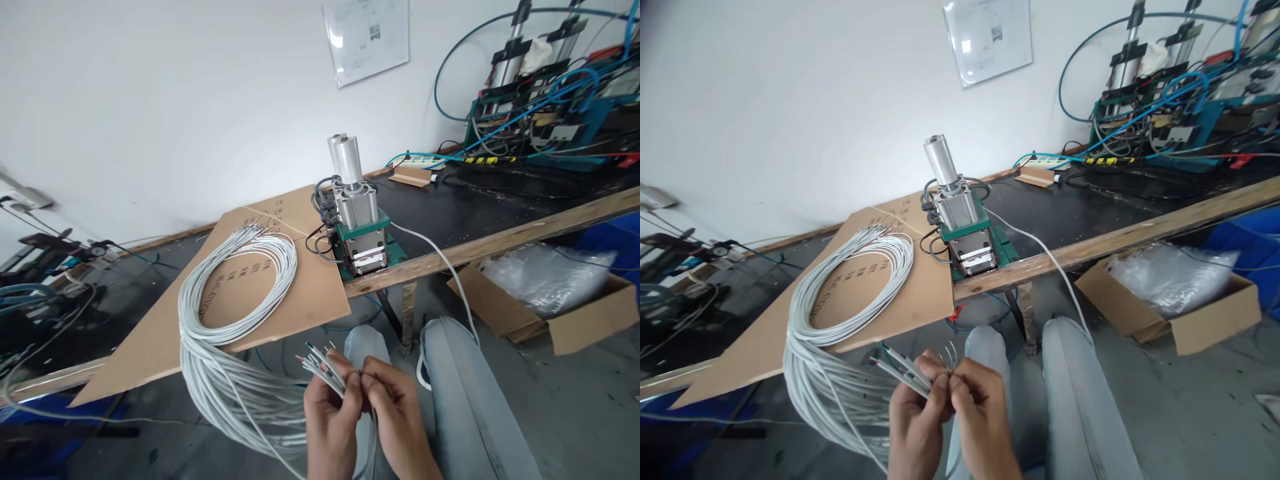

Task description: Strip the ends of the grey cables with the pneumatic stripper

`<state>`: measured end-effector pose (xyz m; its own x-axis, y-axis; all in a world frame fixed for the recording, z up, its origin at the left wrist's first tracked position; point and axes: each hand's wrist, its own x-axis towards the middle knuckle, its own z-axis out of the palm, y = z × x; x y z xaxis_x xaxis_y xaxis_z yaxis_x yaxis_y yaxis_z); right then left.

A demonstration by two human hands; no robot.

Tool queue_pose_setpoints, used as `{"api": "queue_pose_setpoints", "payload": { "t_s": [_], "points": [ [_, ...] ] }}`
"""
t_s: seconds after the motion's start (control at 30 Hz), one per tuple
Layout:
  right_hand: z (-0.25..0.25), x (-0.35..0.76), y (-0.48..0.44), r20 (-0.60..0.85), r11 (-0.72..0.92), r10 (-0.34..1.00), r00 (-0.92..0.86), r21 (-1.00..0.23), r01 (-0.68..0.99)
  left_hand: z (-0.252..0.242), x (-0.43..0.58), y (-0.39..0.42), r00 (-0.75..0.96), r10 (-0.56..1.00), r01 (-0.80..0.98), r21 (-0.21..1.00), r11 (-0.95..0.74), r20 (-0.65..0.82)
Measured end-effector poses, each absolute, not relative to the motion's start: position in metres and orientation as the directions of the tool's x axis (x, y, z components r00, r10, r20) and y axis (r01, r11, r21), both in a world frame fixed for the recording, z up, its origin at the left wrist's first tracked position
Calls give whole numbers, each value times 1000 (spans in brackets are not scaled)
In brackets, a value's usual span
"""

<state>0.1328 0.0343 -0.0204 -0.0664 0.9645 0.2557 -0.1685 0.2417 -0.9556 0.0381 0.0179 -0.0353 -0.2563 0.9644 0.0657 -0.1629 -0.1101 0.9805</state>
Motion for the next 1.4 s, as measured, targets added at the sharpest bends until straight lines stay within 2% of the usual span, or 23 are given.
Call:
{"api": "queue_pose_setpoints", "payload": {
  "t_s": [0.1,0.2,0.43,0.53,0.67,0.83,0.9,1.03,1.23,1.3,1.4],
  "points": [
    [-23,125,31,226,222,974,-2,-957,-187,-28,56,12,-458,887,-199,966,-163,55],
    [-24,121,29,204,210,978,47,-958,-196,-18,70,10,-544,834,-186,957,-224,89],
    [-27,118,29,103,114,993,56,-958,-263,-27,72,15,-557,747,49,912,-406,363],
    [-29,118,29,75,85,996,47,-951,-298,-31,71,15,-555,724,123,901,-415,410],
    [-32,120,29,70,82,996,48,-946,-314,-30,70,13,-523,778,46,923,-381,347],
    [-33,122,29,91,99,995,41,-955,-280,-22,70,9,-547,835,-124,981,-146,55],
    [-34,122,29,101,110,994,47,-959,-263,-20,70,10,-533,843,-148,972,-181,75],
    [-37,121,28,91,108,993,80,-962,-250,-28,72,13,-543,812,-108,941,-321,215],
    [-36,125,30,88,107,992,85,-961,-255,-44,76,13,-535,792,-74,917,-391,294],
    [-34,125,30,114,133,990,86,-959,-250,-40,76,11,-553,792,-103,922,-372,258],
    [-32,124,29,173,186,982,77,-955,-231,-30,72,9,-555,830,-217,953,-210,56]
  ]
}}
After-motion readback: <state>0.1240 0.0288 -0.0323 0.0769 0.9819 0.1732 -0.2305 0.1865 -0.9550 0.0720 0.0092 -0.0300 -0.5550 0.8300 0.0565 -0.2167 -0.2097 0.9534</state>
